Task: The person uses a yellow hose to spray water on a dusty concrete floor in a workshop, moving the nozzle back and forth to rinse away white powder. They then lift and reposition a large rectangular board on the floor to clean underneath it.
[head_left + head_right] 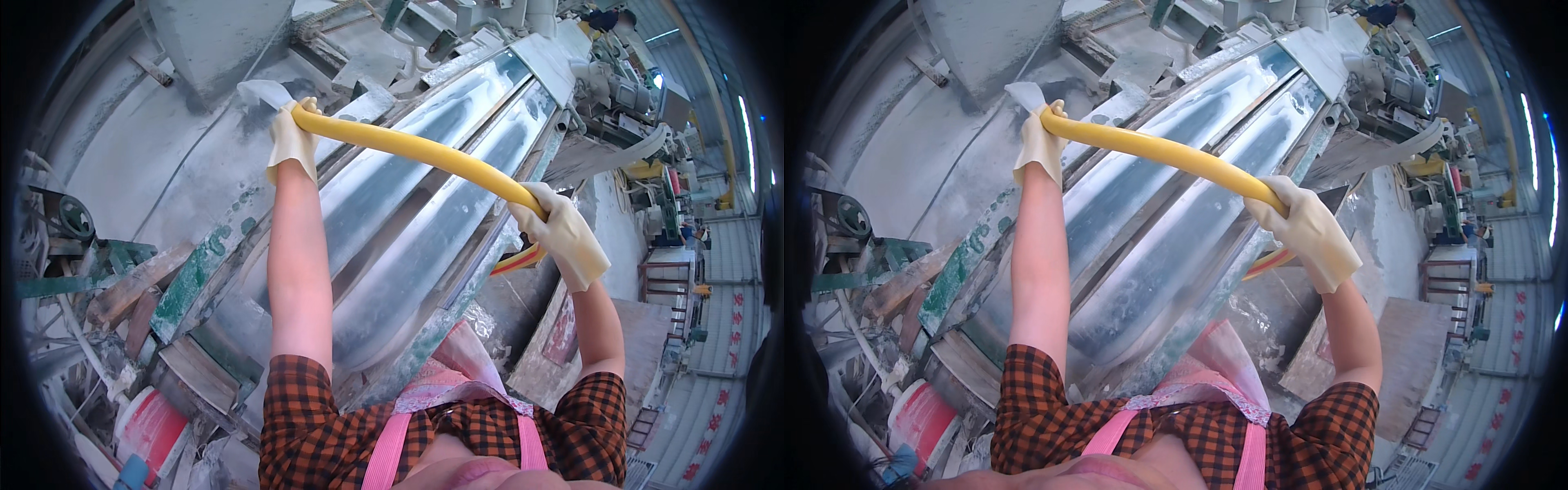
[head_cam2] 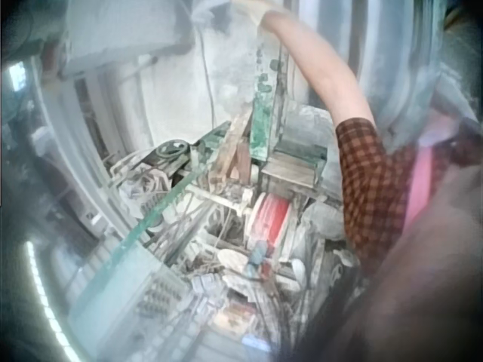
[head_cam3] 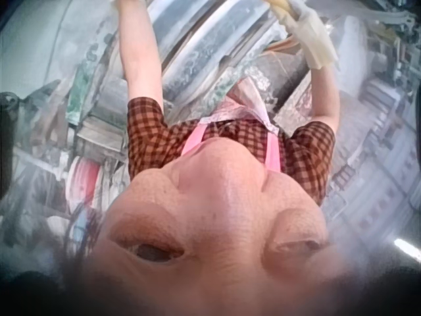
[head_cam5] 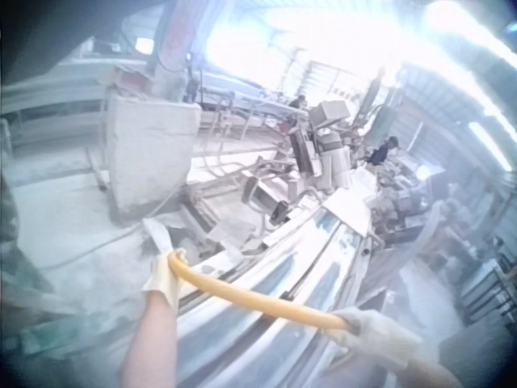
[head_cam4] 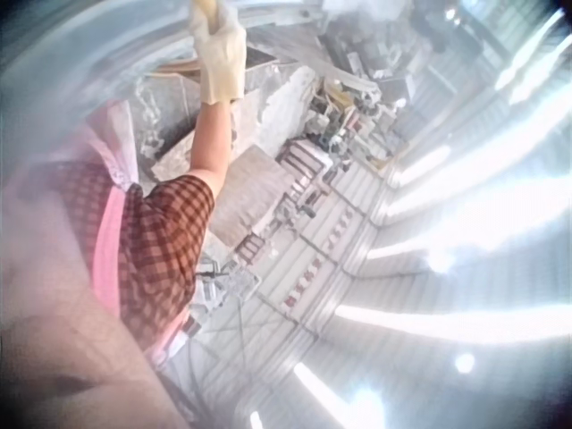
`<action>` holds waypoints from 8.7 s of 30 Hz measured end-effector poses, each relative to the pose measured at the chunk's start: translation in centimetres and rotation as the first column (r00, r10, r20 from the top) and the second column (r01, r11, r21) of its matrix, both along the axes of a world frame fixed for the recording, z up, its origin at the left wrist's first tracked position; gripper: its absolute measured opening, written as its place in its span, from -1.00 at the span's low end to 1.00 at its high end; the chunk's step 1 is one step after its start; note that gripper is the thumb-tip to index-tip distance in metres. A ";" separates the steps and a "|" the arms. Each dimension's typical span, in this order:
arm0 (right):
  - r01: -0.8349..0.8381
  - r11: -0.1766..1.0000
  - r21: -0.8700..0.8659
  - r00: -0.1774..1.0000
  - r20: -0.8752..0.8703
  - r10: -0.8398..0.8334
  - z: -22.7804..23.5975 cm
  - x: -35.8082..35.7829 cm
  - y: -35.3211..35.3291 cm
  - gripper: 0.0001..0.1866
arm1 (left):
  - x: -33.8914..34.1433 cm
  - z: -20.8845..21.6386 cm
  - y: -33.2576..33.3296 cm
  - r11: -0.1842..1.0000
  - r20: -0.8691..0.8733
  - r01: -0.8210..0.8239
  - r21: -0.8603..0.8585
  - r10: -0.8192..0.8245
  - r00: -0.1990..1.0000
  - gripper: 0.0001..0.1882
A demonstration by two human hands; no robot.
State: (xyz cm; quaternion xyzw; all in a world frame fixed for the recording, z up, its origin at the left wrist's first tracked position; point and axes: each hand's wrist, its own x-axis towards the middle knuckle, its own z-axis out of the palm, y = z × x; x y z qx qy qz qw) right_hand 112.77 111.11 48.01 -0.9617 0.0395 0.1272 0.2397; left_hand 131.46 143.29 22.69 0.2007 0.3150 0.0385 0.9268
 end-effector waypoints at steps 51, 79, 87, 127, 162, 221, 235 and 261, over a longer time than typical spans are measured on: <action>0.055 0.979 0.196 0.998 -0.037 -0.049 -1.4 -10.4 -6.4 -0.69 | -8.1 6.7 -5.4 0.901 -0.113 0.306 0.307 -0.285 0.952 -0.64; 0.067 0.967 0.244 0.990 0.107 -0.096 2.8 -6.7 -7.6 -0.65 | -7.7 6.4 -6.5 0.075 -0.272 0.311 0.948 -0.323 0.907 -0.69; 0.072 0.949 0.307 0.970 0.200 -0.138 1.2 -7.4 -9.1 -0.66 | -0.2 8.8 -10.5 0.970 0.051 0.228 0.088 -0.233 0.971 -0.68; 0.295 0.862 0.412 0.916 0.134 -0.377 0.9 -10.3 -13.3 -0.69 | 5.6 9.2 -21.8 0.912 0.203 0.356 0.203 -0.395 0.896 -0.64; -0.042 0.941 0.335 0.996 0.088 0.013 0.1 -5.2 -3.8 -0.65 | -6.5 5.6 -0.4 0.911 0.130 -0.335 0.241 0.312 0.941 -0.69; -0.090 0.952 0.292 0.992 -0.058 0.112 -0.7 -9.6 3.0 -0.58 | -17.2 6.6 5.4 0.924 -0.140 -0.312 0.223 0.347 0.927 -0.72; -0.137 0.922 0.361 0.980 -0.086 0.180 -1.8 -9.3 3.1 -0.57 | -17.9 6.0 6.7 0.873 -0.068 -0.396 0.285 0.431 0.900 -0.73; -0.174 0.914 0.366 0.960 -0.146 0.241 -3.0 -10.1 5.6 -0.57 | -21.4 5.4 10.7 0.800 -0.145 -0.515 0.308 0.575 0.805 -0.77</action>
